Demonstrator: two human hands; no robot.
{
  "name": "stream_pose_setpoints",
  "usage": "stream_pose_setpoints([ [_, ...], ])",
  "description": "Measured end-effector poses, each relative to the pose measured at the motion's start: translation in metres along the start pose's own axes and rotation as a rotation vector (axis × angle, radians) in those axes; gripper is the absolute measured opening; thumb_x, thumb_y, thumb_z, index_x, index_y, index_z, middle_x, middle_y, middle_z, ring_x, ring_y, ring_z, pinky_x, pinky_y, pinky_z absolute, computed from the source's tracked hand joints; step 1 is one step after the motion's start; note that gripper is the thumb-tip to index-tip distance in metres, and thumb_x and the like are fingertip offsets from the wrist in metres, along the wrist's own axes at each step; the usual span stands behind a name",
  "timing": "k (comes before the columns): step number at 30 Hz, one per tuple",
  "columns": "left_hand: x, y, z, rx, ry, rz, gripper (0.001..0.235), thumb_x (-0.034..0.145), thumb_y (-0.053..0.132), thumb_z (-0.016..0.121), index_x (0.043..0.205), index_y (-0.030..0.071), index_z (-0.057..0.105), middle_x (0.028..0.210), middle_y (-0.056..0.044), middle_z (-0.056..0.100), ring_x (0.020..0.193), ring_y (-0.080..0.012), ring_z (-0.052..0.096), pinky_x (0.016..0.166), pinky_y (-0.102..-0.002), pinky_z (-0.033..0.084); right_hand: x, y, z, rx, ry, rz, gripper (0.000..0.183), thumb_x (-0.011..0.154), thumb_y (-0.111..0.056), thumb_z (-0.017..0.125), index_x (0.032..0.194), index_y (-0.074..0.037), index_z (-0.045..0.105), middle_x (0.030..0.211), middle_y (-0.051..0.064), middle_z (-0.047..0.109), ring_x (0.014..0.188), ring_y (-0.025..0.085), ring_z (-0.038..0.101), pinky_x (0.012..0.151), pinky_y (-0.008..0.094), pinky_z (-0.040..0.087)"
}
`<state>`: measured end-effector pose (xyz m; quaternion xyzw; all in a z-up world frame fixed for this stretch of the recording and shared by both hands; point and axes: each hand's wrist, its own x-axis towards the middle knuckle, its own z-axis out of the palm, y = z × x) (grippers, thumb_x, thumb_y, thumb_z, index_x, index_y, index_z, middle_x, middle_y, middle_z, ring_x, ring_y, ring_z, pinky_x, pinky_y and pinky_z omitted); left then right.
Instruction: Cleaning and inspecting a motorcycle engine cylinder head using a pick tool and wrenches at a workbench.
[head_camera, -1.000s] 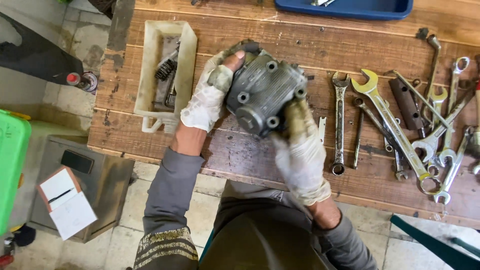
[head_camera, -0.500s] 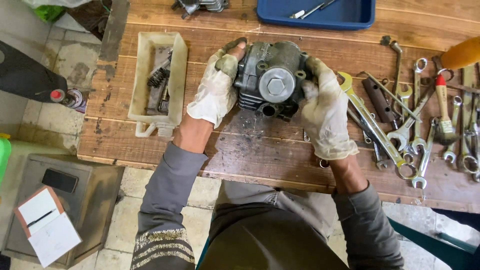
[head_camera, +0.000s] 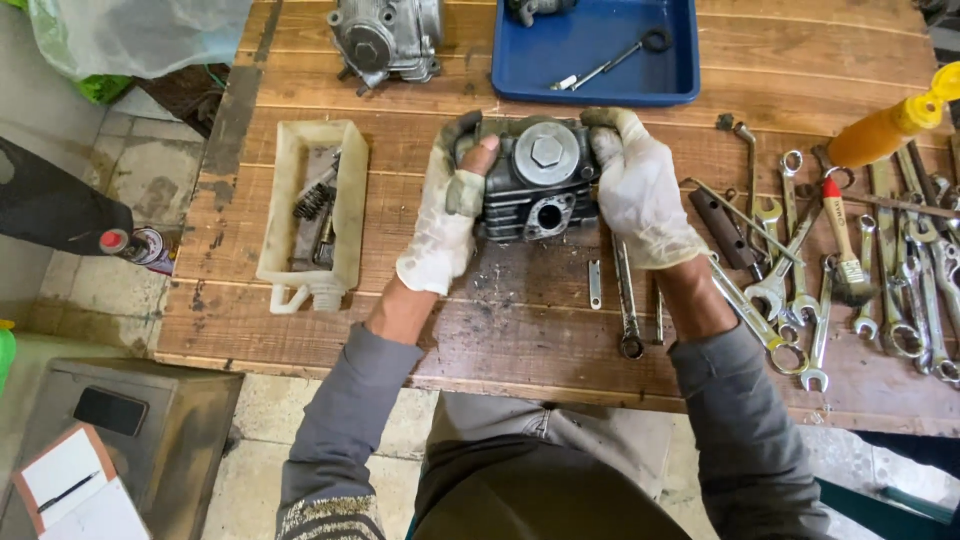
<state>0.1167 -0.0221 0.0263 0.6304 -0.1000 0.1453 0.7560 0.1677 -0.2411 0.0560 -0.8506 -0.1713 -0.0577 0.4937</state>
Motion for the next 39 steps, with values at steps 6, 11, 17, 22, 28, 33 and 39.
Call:
stream_pose_setpoints([
  [6, -0.033, -0.015, 0.032, 0.037, 0.015, 0.028, 0.069, 0.089, 0.058, 0.072, 0.138, 0.012, 0.056, 0.115, -0.005, 0.071, 0.107, -0.0203, 0.068, 0.1, -0.036, 0.057, 0.029, -0.018, -0.012, -0.076, -0.132, 0.017, 0.021, 0.111, -0.027, 0.053, 0.125, -0.025, 0.068, 0.106, 0.006, 0.075, 0.106, 0.031, 0.071, 0.092, 0.043, 0.055],
  [11, -0.062, -0.03, 0.041, 0.078, 0.008, 0.025, 0.066, 0.088, 0.057, 0.073, 0.135, 0.013, 0.058, 0.115, -0.005, 0.072, 0.106, -0.0209, 0.07, 0.097, -0.035, 0.058, 0.046, -0.05, -0.019, -0.126, -0.348, 0.109, 0.028, 0.106, -0.022, 0.052, 0.127, -0.014, 0.067, 0.115, 0.024, 0.072, 0.114, 0.045, 0.065, 0.096, 0.056, 0.051],
  [17, -0.056, -0.039, 0.015, 0.137, -0.007, 0.024, 0.064, 0.087, 0.056, 0.073, 0.133, 0.014, 0.06, 0.115, -0.005, 0.073, 0.106, -0.0215, 0.071, 0.094, -0.034, 0.06, 0.056, -0.09, -0.015, -0.195, -0.484, 0.204, 0.03, 0.105, -0.027, 0.05, 0.129, -0.018, 0.067, 0.121, 0.023, 0.071, 0.119, 0.044, 0.064, 0.099, 0.057, 0.052],
  [22, -0.085, -0.036, 0.008, 0.193, -0.007, 0.057, 0.062, 0.086, 0.055, 0.074, 0.132, 0.015, 0.062, 0.114, -0.005, 0.073, 0.105, -0.022, 0.072, 0.092, -0.033, 0.061, 0.087, -0.095, 0.008, -0.33, -0.619, 0.231, 0.035, 0.104, -0.033, 0.052, 0.134, -0.021, 0.066, 0.131, 0.023, 0.067, 0.127, 0.041, 0.06, 0.106, 0.056, 0.049],
  [28, -0.105, -0.047, 0.006, 0.238, 0.045, 0.088, 0.06, 0.085, 0.054, 0.074, 0.129, 0.016, 0.064, 0.114, -0.005, 0.074, 0.105, -0.0226, 0.073, 0.089, -0.032, 0.062, 0.093, -0.094, 0.017, -0.413, -0.708, 0.285, 0.04, 0.104, -0.036, 0.051, 0.139, -0.023, 0.064, 0.135, 0.022, 0.065, 0.133, 0.041, 0.056, 0.113, 0.056, 0.043],
  [33, -0.093, -0.053, -0.01, 0.259, 0.042, 0.118, 0.058, 0.084, 0.054, 0.075, 0.128, 0.017, 0.066, 0.114, -0.004, 0.075, 0.104, -0.0231, 0.074, 0.087, -0.031, 0.063, 0.085, -0.093, 0.011, -0.308, -0.643, 0.282, 0.041, 0.104, -0.037, 0.05, 0.139, -0.022, 0.064, 0.137, 0.024, 0.063, 0.134, 0.043, 0.054, 0.115, 0.056, 0.042],
  [39, -0.046, -0.059, -0.031, 0.294, 0.034, 0.168, 0.055, 0.083, 0.053, 0.075, 0.126, 0.018, 0.068, 0.114, -0.004, 0.076, 0.104, -0.0237, 0.075, 0.084, -0.03, 0.065, 0.081, -0.083, 0.001, -0.192, -0.606, 0.225, 0.041, 0.101, -0.044, 0.055, 0.132, -0.022, 0.069, 0.132, 0.024, 0.066, 0.131, 0.044, 0.056, 0.113, 0.054, 0.043],
])
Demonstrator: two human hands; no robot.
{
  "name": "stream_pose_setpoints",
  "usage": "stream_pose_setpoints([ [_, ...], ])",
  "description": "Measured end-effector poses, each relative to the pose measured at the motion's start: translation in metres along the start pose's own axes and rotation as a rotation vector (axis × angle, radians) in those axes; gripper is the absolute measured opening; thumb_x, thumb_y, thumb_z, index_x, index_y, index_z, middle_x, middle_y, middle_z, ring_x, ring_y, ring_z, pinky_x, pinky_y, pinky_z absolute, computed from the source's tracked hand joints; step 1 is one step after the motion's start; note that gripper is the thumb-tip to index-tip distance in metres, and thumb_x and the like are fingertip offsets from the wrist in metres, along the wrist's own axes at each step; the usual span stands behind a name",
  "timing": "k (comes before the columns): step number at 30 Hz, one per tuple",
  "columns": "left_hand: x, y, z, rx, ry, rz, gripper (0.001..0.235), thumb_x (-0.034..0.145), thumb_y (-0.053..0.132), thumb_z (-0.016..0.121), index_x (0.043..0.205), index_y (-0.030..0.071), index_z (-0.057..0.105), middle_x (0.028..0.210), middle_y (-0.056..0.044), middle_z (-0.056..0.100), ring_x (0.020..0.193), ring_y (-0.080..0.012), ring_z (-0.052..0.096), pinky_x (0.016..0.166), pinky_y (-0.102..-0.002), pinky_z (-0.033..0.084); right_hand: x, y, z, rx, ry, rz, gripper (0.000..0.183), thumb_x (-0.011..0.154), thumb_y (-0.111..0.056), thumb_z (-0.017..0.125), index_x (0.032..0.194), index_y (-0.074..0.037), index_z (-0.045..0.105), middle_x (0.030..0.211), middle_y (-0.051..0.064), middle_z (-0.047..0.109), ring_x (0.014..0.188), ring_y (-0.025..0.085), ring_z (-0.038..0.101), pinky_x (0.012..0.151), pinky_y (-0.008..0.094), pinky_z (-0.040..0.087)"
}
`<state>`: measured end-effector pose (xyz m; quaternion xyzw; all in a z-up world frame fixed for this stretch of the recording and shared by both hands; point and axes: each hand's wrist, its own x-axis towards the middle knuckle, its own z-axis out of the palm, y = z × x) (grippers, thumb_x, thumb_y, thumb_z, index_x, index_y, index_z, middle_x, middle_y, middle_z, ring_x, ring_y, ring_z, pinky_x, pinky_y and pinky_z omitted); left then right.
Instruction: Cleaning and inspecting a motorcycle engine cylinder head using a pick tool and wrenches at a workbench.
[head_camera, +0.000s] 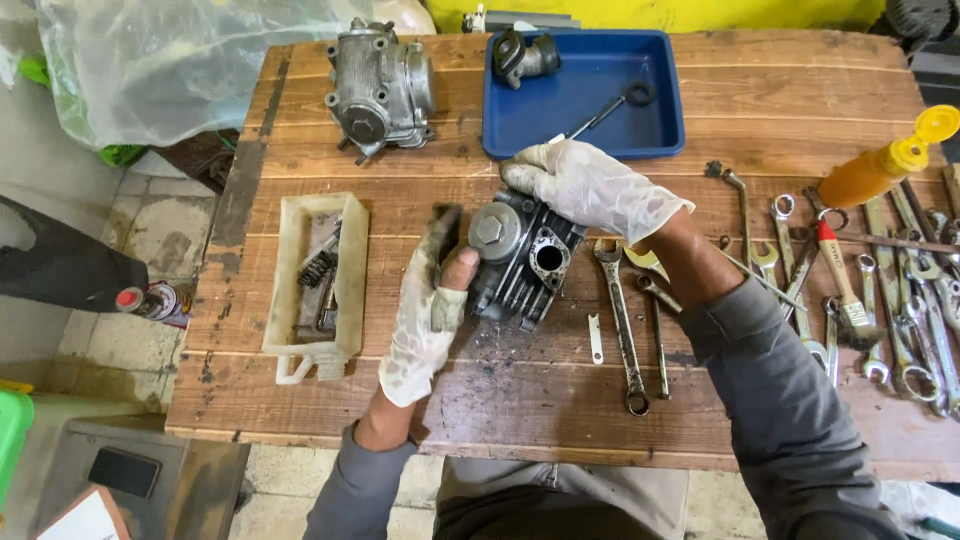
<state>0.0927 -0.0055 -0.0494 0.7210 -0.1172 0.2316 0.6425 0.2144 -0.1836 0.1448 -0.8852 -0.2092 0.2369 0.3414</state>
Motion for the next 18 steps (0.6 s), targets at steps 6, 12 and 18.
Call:
stream_pose_setpoints([
  [6, 0.055, -0.025, -0.004, 0.017, 0.011, 0.05, 0.053, 0.082, 0.052, 0.076, 0.123, 0.019, 0.07, 0.114, -0.004, 0.076, 0.103, -0.0244, 0.076, 0.081, -0.029, 0.066, 0.01, 0.026, -0.011, 0.019, 0.03, -0.031, 0.049, 0.102, -0.047, 0.054, 0.132, -0.01, 0.067, 0.134, 0.03, 0.063, 0.131, 0.05, 0.054, 0.114, 0.058, 0.041],
  [12, 0.091, -0.023, 0.002, 0.042, 0.033, 0.086, 0.051, 0.081, 0.051, 0.077, 0.121, 0.02, 0.073, 0.114, -0.004, 0.077, 0.103, -0.025, 0.078, 0.078, -0.028, 0.068, 0.061, 0.056, -0.036, -0.136, 0.234, -0.034, 0.038, 0.098, -0.045, 0.063, 0.13, -0.026, 0.07, 0.131, 0.009, 0.069, 0.127, 0.035, 0.061, 0.108, 0.051, 0.049],
  [18, 0.085, 0.05, 0.005, -0.537, 0.034, -0.301, 0.08, 0.101, 0.065, 0.042, 0.142, -0.002, 0.056, 0.142, -0.022, 0.062, 0.133, -0.0361, 0.062, 0.116, -0.047, 0.05, 0.136, 0.07, -0.054, -0.354, 0.403, -0.11, 0.065, 0.09, -0.022, 0.074, 0.148, -0.002, 0.052, 0.138, 0.028, 0.056, 0.116, 0.044, 0.061, 0.094, 0.053, 0.055],
])
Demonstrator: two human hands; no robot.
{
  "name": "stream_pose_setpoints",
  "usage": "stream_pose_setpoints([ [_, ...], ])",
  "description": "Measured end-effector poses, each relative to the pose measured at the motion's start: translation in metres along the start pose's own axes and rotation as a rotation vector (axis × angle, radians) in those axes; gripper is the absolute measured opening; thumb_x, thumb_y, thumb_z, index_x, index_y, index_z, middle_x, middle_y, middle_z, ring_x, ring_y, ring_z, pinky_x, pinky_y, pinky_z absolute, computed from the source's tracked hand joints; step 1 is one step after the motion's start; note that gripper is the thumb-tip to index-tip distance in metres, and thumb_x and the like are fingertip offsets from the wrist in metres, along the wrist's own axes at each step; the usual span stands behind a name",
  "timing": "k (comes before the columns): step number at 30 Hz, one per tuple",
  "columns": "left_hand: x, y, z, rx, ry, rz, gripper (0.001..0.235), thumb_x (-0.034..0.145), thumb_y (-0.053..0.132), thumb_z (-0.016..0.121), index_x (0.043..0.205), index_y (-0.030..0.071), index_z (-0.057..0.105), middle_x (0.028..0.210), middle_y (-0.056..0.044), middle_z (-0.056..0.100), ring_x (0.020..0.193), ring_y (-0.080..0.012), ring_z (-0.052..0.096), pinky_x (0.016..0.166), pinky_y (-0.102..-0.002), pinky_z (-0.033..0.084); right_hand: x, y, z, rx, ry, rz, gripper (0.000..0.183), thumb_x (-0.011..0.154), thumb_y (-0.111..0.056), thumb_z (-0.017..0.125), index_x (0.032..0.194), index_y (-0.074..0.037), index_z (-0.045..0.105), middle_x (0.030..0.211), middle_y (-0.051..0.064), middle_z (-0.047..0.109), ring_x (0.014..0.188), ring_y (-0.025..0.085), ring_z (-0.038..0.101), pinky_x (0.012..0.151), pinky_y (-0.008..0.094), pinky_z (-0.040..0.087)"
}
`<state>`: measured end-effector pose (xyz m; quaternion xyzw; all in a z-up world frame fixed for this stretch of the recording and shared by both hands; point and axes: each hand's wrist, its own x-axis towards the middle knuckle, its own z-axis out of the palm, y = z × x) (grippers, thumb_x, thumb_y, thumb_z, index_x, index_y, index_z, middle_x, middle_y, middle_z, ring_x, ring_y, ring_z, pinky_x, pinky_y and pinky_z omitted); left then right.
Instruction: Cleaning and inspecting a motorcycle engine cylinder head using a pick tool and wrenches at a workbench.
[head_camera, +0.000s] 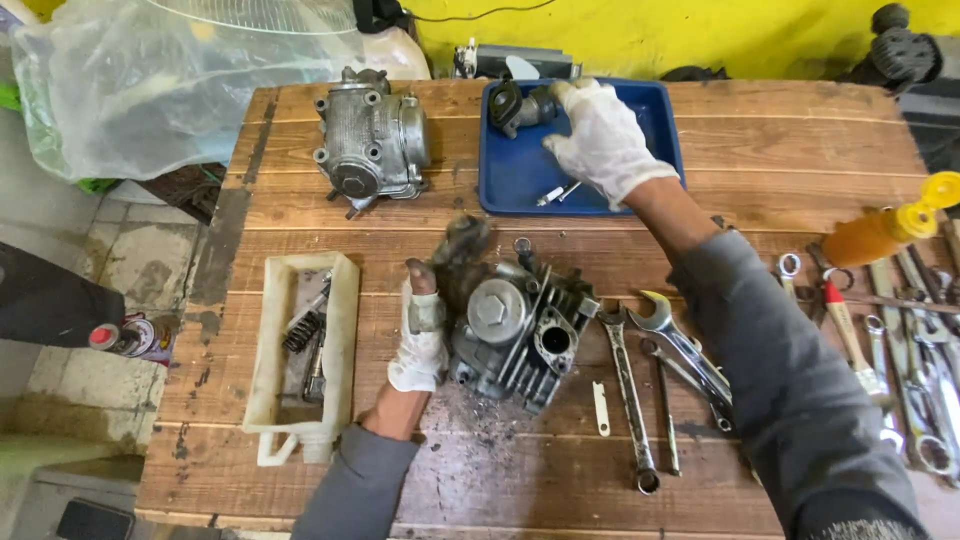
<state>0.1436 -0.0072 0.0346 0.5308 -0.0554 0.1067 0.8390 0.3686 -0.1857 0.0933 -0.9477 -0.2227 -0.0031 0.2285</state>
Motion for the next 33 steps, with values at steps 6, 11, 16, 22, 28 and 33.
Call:
stream_pose_setpoints([
  [6, 0.012, -0.044, -0.022, -0.533, -0.039, -0.241, 0.088, 0.097, 0.067, 0.046, 0.155, 0.002, 0.041, 0.161, -0.021, 0.04, 0.149, -0.036, 0.041, 0.125, -0.053, 0.032, 0.066, 0.041, 0.049, -0.417, 0.063, -0.273, 0.079, 0.072, -0.022, 0.084, 0.145, -0.008, 0.058, 0.137, 0.017, 0.062, 0.113, 0.041, 0.061, 0.083, 0.056, 0.056],
  [11, 0.022, -0.026, -0.016, -0.549, 0.218, -0.427, 0.098, 0.085, 0.07, 0.049, 0.147, -0.006, 0.049, 0.151, -0.026, 0.052, 0.137, -0.0395, 0.053, 0.118, -0.052, 0.043, 0.083, 0.066, 0.069, -0.188, 0.066, -0.475, 0.083, 0.071, -0.002, 0.08, 0.149, -0.006, 0.05, 0.131, 0.023, 0.055, 0.113, 0.05, 0.059, 0.096, 0.056, 0.05],
  [16, 0.019, -0.074, -0.051, -0.634, 0.114, -0.333, 0.09, 0.094, 0.067, 0.051, 0.144, -0.008, 0.052, 0.148, -0.03, 0.052, 0.136, -0.0418, 0.054, 0.118, -0.056, 0.044, 0.084, 0.068, 0.07, -0.192, 0.12, -0.491, 0.047, 0.083, -0.005, 0.07, 0.128, 0.001, 0.058, 0.108, 0.027, 0.067, 0.093, 0.049, 0.067, 0.08, 0.053, 0.057],
  [22, 0.018, -0.049, -0.029, -0.553, 0.2, -0.284, 0.075, 0.099, 0.055, 0.051, 0.141, -0.007, 0.053, 0.146, -0.026, 0.054, 0.135, -0.0391, 0.055, 0.117, -0.053, 0.046, 0.032, 0.041, 0.003, -0.044, 0.088, -0.317, 0.041, 0.098, -0.027, 0.065, 0.131, -0.004, 0.064, 0.11, 0.021, 0.072, 0.093, 0.04, 0.067, 0.076, 0.048, 0.055],
  [28, 0.017, -0.016, -0.008, -0.323, 0.218, -0.257, 0.067, 0.098, 0.053, 0.053, 0.129, -0.005, 0.065, 0.132, -0.024, 0.068, 0.122, -0.0374, 0.067, 0.108, -0.05, 0.056, -0.067, -0.01, -0.097, 0.385, -0.085, 0.044, 0.027, 0.096, -0.033, 0.055, 0.095, -0.006, 0.059, 0.088, 0.004, 0.06, 0.074, 0.015, 0.052, 0.063, 0.033, 0.041],
  [33, 0.016, -0.023, -0.015, -0.133, 0.252, -0.322, 0.068, 0.09, 0.059, 0.055, 0.114, -0.001, 0.075, 0.115, -0.02, 0.077, 0.108, -0.0336, 0.076, 0.1, -0.05, 0.062, -0.14, -0.005, -0.115, 0.948, -0.37, -0.123, 0.045, 0.091, -0.046, 0.065, 0.101, -0.003, 0.073, 0.104, 0.013, 0.078, 0.094, 0.023, 0.077, 0.093, 0.037, 0.062],
])
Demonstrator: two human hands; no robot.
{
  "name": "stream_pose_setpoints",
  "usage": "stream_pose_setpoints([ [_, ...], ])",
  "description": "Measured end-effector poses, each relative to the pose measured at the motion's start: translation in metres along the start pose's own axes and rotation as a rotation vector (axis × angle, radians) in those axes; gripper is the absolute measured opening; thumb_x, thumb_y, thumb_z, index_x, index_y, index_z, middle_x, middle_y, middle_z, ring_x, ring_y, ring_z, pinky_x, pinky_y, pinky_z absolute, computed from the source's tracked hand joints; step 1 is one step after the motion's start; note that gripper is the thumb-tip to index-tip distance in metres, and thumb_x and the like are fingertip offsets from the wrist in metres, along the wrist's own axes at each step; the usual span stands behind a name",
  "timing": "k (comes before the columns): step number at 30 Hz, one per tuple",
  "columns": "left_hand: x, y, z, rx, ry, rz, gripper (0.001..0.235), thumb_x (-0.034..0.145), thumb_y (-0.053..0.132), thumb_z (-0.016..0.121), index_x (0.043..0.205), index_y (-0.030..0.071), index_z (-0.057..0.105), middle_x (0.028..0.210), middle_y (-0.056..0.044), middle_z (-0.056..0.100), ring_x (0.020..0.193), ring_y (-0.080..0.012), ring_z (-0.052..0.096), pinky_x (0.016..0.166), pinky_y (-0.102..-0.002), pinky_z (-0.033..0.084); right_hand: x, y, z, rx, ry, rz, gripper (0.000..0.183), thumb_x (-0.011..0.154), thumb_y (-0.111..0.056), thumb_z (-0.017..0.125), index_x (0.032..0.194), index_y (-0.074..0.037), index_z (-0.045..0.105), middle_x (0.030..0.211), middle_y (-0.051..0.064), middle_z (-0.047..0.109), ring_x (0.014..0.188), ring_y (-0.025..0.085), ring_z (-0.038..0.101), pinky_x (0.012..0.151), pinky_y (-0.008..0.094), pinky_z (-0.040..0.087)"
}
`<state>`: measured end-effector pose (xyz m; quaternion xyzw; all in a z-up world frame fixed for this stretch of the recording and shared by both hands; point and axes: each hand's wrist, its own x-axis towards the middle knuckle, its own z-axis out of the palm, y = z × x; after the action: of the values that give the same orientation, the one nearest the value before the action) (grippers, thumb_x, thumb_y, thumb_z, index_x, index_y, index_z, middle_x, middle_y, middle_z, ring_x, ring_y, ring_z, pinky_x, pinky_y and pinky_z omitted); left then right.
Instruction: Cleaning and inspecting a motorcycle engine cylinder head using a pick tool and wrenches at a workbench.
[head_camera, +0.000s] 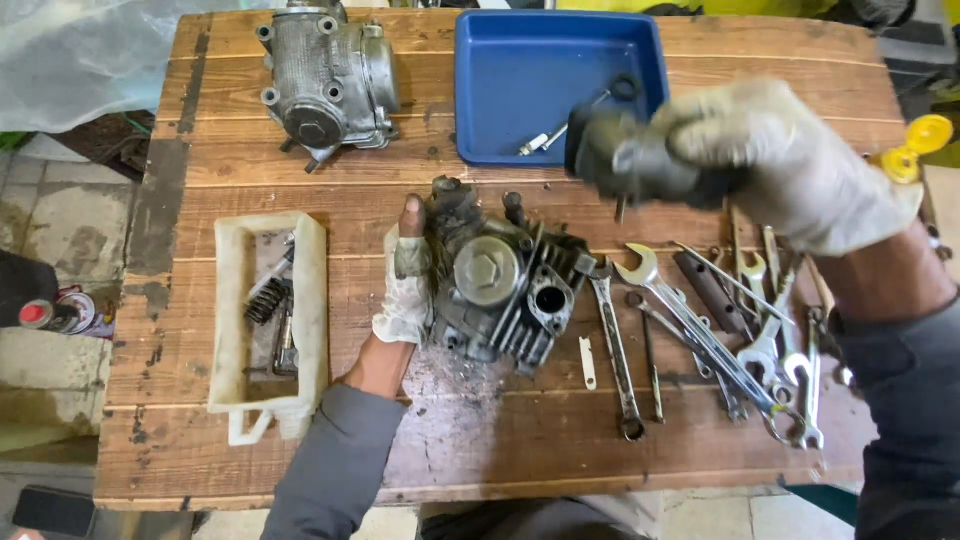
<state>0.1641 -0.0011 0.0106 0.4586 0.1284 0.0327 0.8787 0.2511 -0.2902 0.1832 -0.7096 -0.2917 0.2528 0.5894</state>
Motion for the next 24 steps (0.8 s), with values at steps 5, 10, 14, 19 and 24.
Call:
stream_pose_setpoints([
  [5, -0.013, 0.006, 0.004, 0.116, -0.078, 0.109, 0.056, 0.093, 0.056, 0.058, 0.108, 0.005, 0.075, 0.105, -0.012, 0.078, 0.095, -0.0266, 0.075, 0.088, -0.043, 0.063, -0.044, -0.02, 0.041, 0.018, 0.031, 0.21, 0.034, 0.084, -0.033, 0.063, 0.069, -0.002, 0.061, 0.064, 0.003, 0.051, 0.049, 0.014, 0.042, 0.043, 0.029, 0.031],
  [10, -0.007, 0.002, -0.01, 0.175, -0.196, 0.322, 0.058, 0.095, 0.054, 0.062, 0.128, 0.006, 0.069, 0.12, -0.012, 0.075, 0.1, -0.0218, 0.074, 0.091, -0.035, 0.061, -0.058, -0.028, 0.063, -0.16, 0.058, 0.303, 0.035, 0.086, -0.032, 0.059, 0.061, -0.01, 0.047, 0.06, -0.001, 0.04, 0.048, 0.013, 0.036, 0.042, 0.03, 0.027],
  [14, -0.031, 0.028, 0.009, 0.323, -0.272, 0.559, 0.066, 0.09, 0.05, 0.074, 0.139, 0.009, 0.061, 0.134, -0.015, 0.066, 0.114, -0.0277, 0.062, 0.099, -0.041, 0.052, -0.064, -0.038, 0.088, -0.127, 0.237, 0.418, 0.023, 0.084, -0.014, 0.065, 0.08, 0.005, 0.077, 0.052, 0.016, 0.056, 0.043, 0.019, 0.048, 0.038, 0.029, 0.035],
  [19, -0.059, 0.041, 0.031, 0.589, -0.454, 0.902, 0.078, 0.085, 0.046, 0.084, 0.148, 0.012, 0.054, 0.15, -0.018, 0.053, 0.148, -0.0403, 0.042, 0.126, -0.055, 0.029, -0.054, 0.0, 0.098, 0.103, 0.258, 0.399, 0.034, 0.091, -0.025, 0.067, 0.082, 0.007, 0.073, 0.054, 0.02, 0.062, 0.033, 0.018, 0.048, 0.032, 0.026, 0.031],
  [24, -0.057, 0.023, 0.028, 0.818, -0.434, 1.021, 0.082, 0.077, 0.041, 0.094, 0.146, 0.016, 0.058, 0.15, -0.009, 0.054, 0.153, -0.0419, 0.03, 0.128, -0.055, 0.023, -0.061, -0.013, 0.121, 0.336, 0.308, 0.466, 0.049, 0.093, -0.04, 0.068, 0.092, 0.009, 0.074, 0.064, 0.026, 0.072, 0.031, 0.014, 0.049, 0.031, 0.025, 0.03],
])
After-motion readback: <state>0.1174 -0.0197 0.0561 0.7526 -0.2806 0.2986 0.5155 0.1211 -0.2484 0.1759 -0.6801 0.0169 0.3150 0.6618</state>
